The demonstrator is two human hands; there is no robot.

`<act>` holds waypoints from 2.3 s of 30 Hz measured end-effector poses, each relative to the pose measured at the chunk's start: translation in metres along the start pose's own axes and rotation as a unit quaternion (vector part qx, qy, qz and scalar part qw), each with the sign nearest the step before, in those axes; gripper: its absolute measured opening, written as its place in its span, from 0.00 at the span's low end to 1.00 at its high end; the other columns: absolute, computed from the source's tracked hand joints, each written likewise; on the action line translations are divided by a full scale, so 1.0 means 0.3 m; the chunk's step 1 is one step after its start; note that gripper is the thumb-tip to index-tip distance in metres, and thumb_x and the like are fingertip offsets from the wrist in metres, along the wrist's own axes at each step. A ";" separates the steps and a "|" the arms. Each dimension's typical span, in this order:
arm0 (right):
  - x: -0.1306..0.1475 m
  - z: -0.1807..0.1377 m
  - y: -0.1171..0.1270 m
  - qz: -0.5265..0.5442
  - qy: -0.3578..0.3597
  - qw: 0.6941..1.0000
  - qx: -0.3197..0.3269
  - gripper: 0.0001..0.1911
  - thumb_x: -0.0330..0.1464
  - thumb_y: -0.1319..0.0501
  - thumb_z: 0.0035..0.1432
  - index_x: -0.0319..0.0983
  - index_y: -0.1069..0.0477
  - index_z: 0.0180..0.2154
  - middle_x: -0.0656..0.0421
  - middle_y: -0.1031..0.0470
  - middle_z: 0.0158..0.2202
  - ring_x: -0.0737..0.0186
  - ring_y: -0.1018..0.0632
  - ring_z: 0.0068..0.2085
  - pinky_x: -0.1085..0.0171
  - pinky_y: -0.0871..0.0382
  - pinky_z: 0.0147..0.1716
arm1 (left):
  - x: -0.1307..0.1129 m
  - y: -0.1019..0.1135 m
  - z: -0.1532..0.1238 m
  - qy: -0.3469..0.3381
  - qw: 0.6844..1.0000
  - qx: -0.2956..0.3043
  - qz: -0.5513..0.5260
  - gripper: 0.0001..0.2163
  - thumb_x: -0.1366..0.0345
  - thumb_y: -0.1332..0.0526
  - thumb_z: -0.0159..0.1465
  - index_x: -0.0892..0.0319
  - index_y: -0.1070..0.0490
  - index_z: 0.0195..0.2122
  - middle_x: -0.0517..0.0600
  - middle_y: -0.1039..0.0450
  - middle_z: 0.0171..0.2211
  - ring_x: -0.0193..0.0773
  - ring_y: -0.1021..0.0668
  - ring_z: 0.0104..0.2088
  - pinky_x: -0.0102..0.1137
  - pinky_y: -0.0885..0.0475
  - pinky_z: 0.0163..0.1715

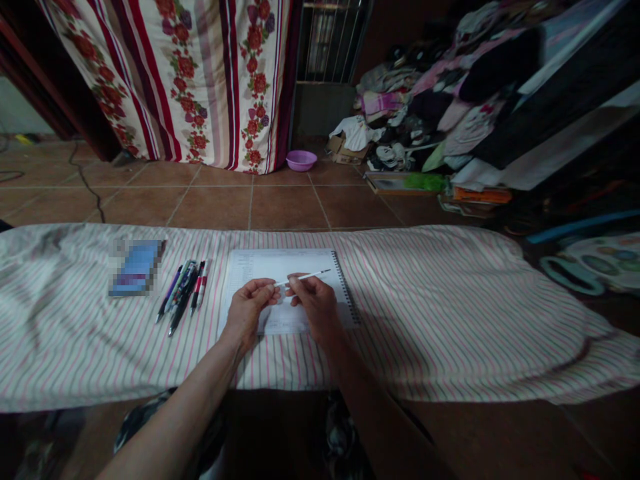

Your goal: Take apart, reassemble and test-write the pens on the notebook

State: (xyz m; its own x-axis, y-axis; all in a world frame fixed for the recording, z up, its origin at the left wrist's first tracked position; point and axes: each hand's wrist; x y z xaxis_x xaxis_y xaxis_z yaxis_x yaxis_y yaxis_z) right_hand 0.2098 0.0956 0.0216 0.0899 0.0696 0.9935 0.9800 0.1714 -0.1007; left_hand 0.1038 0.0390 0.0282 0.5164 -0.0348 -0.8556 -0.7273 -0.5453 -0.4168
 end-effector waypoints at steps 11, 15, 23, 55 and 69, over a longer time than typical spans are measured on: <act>0.003 0.001 0.007 -0.001 -0.004 1.000 0.001 0.13 0.41 0.36 0.44 0.37 0.28 0.26 0.60 0.24 0.21 0.68 0.27 0.19 0.70 0.34 0.17 | -0.008 -0.004 -0.008 0.005 1.000 0.015 0.000 0.12 0.69 0.31 0.44 0.65 0.27 0.31 0.50 0.24 0.24 0.31 0.25 0.25 0.26 0.32 0.29; 0.000 0.004 0.007 -0.002 -0.003 1.000 -0.002 0.13 0.41 0.36 0.45 0.37 0.27 0.26 0.60 0.24 0.21 0.68 0.27 0.19 0.70 0.33 0.17 | -0.005 -0.006 -0.007 0.006 1.000 0.015 -0.003 0.12 0.68 0.30 0.43 0.64 0.27 0.30 0.50 0.24 0.24 0.31 0.25 0.25 0.26 0.31 0.29; 0.000 0.003 0.001 0.001 -0.005 1.000 -0.001 0.14 0.42 0.36 0.44 0.37 0.27 0.27 0.59 0.24 0.21 0.67 0.26 0.20 0.69 0.33 0.18 | 0.004 -0.001 -0.002 -0.003 1.000 0.007 -0.001 0.13 0.68 0.30 0.42 0.64 0.27 0.29 0.50 0.24 0.23 0.31 0.25 0.25 0.25 0.31 0.29; 0.004 0.001 0.003 0.009 -0.006 1.000 -0.007 0.13 0.41 0.36 0.45 0.37 0.29 0.24 0.60 0.25 0.21 0.69 0.28 0.18 0.69 0.34 0.18 | 0.008 0.004 0.005 0.010 1.000 -0.003 0.000 0.10 0.69 0.31 0.45 0.64 0.27 0.29 0.50 0.24 0.23 0.30 0.24 0.24 0.24 0.31 0.28; -0.003 0.003 0.004 -0.007 0.000 1.000 0.002 0.13 0.41 0.36 0.46 0.37 0.29 0.25 0.61 0.25 0.20 0.69 0.28 0.18 0.69 0.34 0.19 | 0.009 0.001 0.003 0.014 1.000 0.001 -0.001 0.11 0.68 0.30 0.43 0.64 0.27 0.28 0.49 0.25 0.23 0.30 0.25 0.23 0.24 0.31 0.27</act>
State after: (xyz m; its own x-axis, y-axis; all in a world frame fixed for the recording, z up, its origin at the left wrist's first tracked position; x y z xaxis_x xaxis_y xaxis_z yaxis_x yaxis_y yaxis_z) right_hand 0.2105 0.0967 0.0204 0.0753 0.0674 0.9949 0.9805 0.1765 -0.0862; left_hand 0.1045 0.0396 0.0255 0.5298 -0.0567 -0.8462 -0.7271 -0.5440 -0.4188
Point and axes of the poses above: each hand's wrist, its own z-axis towards the middle knuckle, its own y-axis out of the back of the hand, x = y × z
